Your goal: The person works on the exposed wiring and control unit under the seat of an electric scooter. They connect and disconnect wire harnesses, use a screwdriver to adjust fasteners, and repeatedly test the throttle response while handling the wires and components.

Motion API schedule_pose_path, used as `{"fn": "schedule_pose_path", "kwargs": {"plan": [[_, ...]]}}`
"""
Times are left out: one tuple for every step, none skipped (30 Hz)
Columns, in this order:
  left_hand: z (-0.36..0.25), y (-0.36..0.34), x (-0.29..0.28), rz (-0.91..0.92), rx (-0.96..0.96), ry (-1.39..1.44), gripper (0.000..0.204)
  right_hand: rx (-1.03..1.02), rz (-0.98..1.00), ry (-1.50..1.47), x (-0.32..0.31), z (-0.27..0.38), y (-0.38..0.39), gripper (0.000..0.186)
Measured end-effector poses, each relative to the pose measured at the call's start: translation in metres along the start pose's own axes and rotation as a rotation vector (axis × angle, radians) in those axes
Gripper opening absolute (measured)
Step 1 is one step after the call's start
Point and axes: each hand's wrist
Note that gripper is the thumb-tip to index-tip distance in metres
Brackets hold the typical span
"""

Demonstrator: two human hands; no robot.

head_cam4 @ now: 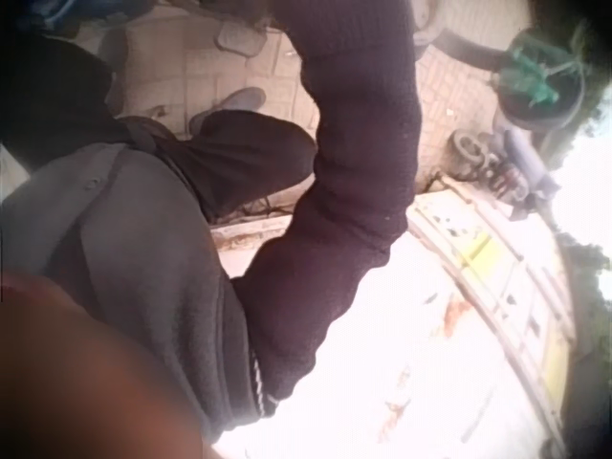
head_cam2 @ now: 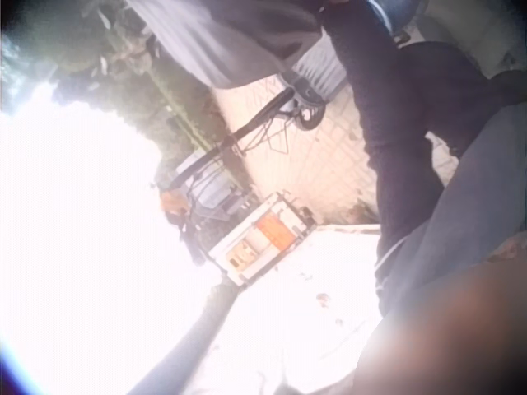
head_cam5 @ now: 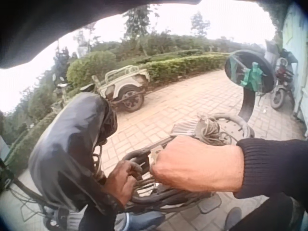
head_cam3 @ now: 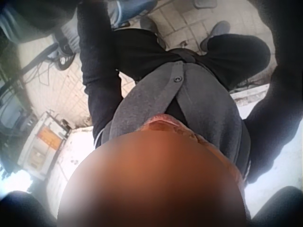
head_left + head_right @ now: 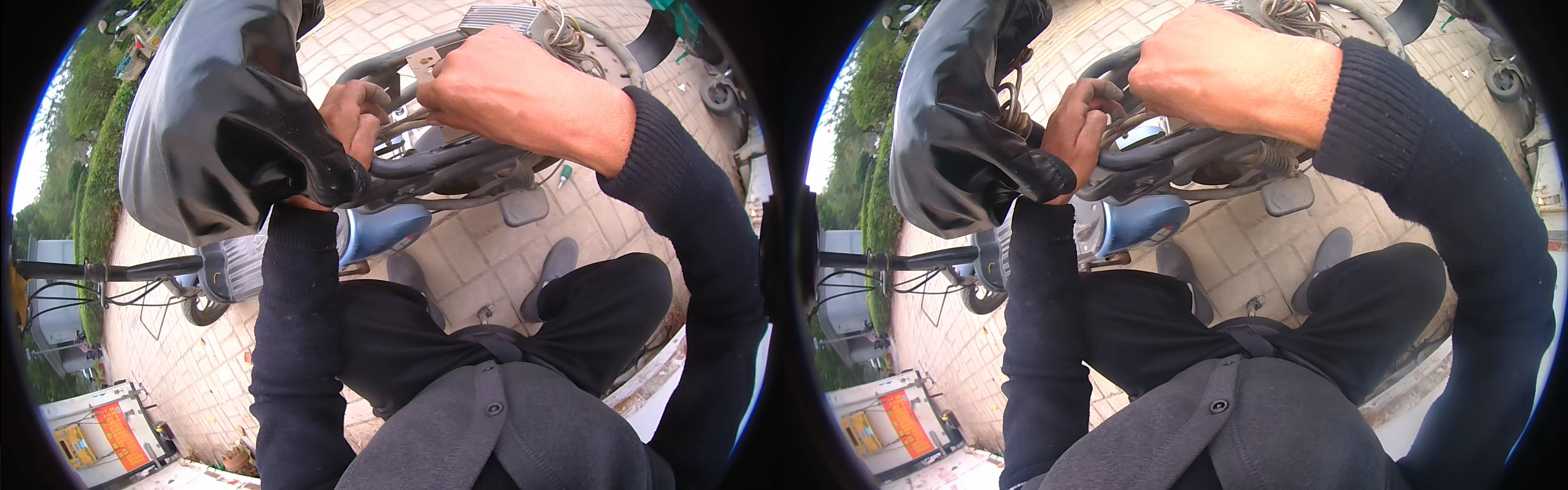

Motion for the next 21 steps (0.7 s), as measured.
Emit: {"fn": "schedule_pose_path", "kwargs": {"plan": [[0.001,0.001,0.001,-0.016,0.013,0.009,0.032,-0.008,-0.011,0.001,-0.002,0.001,0.002,0.020],[0.001,0.002,0.001,-0.029,0.029,0.021,0.031,-0.011,-0.021,0.004,-0.003,0.001,0.003,0.020],[0.003,0.002,0.001,-0.012,0.022,-0.007,0.031,-0.018,-0.028,0.008,-0.004,0.002,0.003,0.020],[0.003,0.003,0.001,-0.001,0.037,-0.034,0.031,-0.025,-0.034,0.013,-0.004,0.003,0.003,0.019],[0.004,0.003,0.001,0.010,0.053,-0.060,0.031,-0.033,-0.039,0.017,-0.003,0.004,0.004,0.019],[0.005,0.003,0.000,0.013,0.076,-0.088,0.032,-0.031,-0.029,0.026,-0.002,0.005,0.004,0.019],[0.005,0.003,0.000,0.025,0.085,-0.111,0.032,-0.030,-0.019,0.035,-0.001,0.006,0.004,0.018],[0.006,0.003,0.000,0.032,0.102,-0.135,0.032,-0.029,-0.010,0.042,0.000,0.006,0.005,0.018],[0.006,0.002,0.000,0.040,0.119,-0.158,0.033,-0.029,-0.018,0.029,0.002,0.006,0.005,0.017],[0.006,0.002,-0.001,0.043,0.113,-0.159,0.033,-0.028,-0.025,0.015,0.003,0.006,0.007,0.017],[0.007,0.002,-0.001,0.046,0.108,-0.160,0.033,-0.026,-0.031,0.002,0.005,0.005,0.007,0.017],[0.007,0.002,-0.001,0.049,0.103,-0.160,0.034,-0.026,-0.055,-0.003,0.006,0.005,0.008,0.017],[0.007,0.002,-0.001,0.052,0.124,-0.159,0.034,-0.024,-0.077,-0.008,0.008,0.005,0.008,0.017],[0.007,0.003,-0.002,0.056,0.145,-0.158,0.033,-0.021,-0.100,-0.013,0.010,0.005,0.008,0.017],[0.006,0.003,-0.002,0.059,0.167,-0.158,0.033,-0.010,-0.087,-0.023,0.012,0.006,0.009,0.017],[0.006,0.003,-0.003,0.057,0.142,-0.149,0.033,0.000,-0.075,-0.033,0.014,0.006,0.010,0.017],[0.006,0.002,-0.003,0.055,0.116,-0.139,0.033,0.011,-0.062,-0.043,0.015,0.006,0.011,0.018],[0.005,0.002,-0.003,0.054,0.090,-0.129,0.033,0.049,-0.042,-0.092,0.016,0.006,0.013,0.015],[0.005,0.001,-0.004,0.054,0.110,-0.116,0.033,0.089,-0.023,-0.140,0.017,0.006,0.014,0.012],[0.004,0.001,-0.004,0.053,0.130,-0.103,0.033,0.103,-0.031,-0.209,0.017,0.006,0.016,0.010],[0.004,0.000,-0.003,0.051,0.150,-0.090,0.033,0.105,-0.027,-0.217,0.018,0.005,0.017,0.012]]}}
Point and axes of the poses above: each hand's wrist, its own y-axis away from the middle knuckle, its own x-axis out of the palm, z = x × y, and after that the axes turned 14 degrees about x, right-handed
